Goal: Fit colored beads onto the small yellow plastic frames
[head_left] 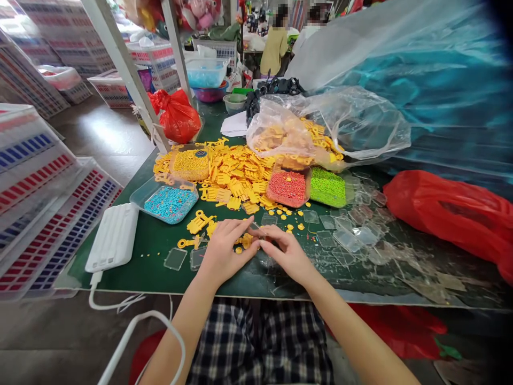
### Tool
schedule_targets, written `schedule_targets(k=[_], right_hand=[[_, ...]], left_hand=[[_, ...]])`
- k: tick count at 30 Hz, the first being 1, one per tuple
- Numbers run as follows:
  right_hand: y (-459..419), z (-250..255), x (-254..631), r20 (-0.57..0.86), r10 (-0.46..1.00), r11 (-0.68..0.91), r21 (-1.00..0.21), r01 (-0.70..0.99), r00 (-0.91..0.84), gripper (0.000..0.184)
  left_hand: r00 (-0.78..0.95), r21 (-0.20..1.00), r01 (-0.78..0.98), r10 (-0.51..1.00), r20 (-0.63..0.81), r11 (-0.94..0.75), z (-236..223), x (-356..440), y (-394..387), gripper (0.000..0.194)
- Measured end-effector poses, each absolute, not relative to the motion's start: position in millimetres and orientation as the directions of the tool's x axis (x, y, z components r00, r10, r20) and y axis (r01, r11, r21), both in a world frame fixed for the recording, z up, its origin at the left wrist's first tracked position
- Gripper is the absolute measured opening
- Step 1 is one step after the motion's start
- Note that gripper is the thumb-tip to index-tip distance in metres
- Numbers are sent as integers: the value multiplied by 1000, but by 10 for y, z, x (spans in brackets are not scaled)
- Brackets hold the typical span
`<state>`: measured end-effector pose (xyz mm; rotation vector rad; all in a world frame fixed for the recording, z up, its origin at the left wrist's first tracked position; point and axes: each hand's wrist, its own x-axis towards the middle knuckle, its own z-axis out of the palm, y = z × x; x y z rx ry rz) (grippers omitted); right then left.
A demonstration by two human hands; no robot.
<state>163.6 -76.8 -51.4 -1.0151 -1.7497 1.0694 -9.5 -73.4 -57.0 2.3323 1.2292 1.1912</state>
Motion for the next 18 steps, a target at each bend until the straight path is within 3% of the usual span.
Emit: schedule_targets(k=[5,9,14,18], right_hand=[[-722,-499,1674,3,973,22,-997,78,-230,32],[-715,-524,1670,-109,982,-112,-994,-6,-151,39],[-748,-505,1661,-174,962,-187,-982,-40,-212,40],[-771,-486,1652,-140,958,-157,-986,-49,-250,41]], left_hand=[[329,589,520,781,531,-619,-526,-55,-756,37],[274,666,467,812,516,-581,-510,-48,-764,31],[252,793,367,873,418,-486,-523,-44,-779,29],[241,868,293,910,338,-401,-519,-43,-784,30]])
